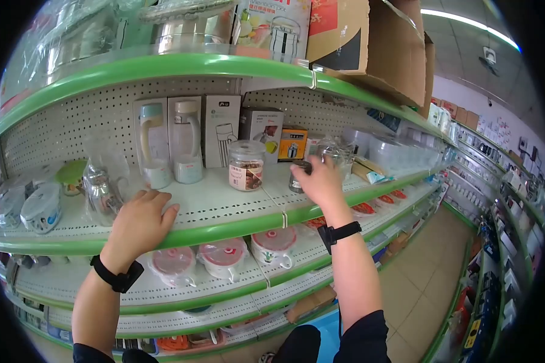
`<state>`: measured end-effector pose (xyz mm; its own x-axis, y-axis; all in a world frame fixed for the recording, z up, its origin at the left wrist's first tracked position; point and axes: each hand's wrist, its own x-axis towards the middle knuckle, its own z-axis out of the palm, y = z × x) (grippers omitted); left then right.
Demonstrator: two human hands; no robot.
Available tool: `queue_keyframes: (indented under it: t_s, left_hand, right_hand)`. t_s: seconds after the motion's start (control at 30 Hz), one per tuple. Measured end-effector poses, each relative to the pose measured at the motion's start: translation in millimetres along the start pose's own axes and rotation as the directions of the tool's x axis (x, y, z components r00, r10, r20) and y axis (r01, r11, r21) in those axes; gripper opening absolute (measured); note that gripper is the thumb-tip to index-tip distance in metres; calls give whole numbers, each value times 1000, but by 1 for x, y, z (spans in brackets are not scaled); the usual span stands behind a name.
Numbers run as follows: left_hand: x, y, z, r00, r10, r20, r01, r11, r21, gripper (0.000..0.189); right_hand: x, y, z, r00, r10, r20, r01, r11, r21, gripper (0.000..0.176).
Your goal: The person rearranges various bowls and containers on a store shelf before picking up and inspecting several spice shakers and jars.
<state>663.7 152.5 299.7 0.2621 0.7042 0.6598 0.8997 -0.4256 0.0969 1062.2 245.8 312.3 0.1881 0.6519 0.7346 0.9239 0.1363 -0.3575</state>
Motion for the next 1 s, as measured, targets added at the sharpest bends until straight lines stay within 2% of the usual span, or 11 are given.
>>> queue_keyframes:
  t_s: [0.03,0.13,0.33,0.4,0.53,0.63,0.73,1.0]
  left_hand:
    - [0,0,0,1000,-2,4,2,1000,3,33]
    - [0,1,-1,1000,-5,12,5,1000,9,33]
    - [0,0,1,1000,2,9,-2,1000,12,34]
    - [0,0,1,1000,4,-2,-4,1000,11,34]
    - [1,1,0,1000,-4,5,4,1000,19,35]
    - [1,1,-1,1000,-9,11,9,1000,9,35]
    - [1,2,-1,1000,-10,15,10,1000,4,35]
    - [1,1,-1,1000,-13,24,14,1000,0,35]
  right_hand:
    - [-4,2,8,997,-70,-18,69,997,-42,55]
    - [-12,1,10,986,-154,-60,145,981,-128,54]
    - [-13,1,11,993,-108,-55,103,991,-84,60]
    - [-14,3,14,987,-126,-96,116,988,-102,64]
    - [-16,0,14,968,-191,-161,148,958,-244,70]
    - [-15,-9,8,994,-77,-79,53,961,-270,73]
    - [-14,-14,5,1000,10,-21,-13,986,-165,72]
    - [-15,-8,12,995,-59,-84,50,993,-103,64]
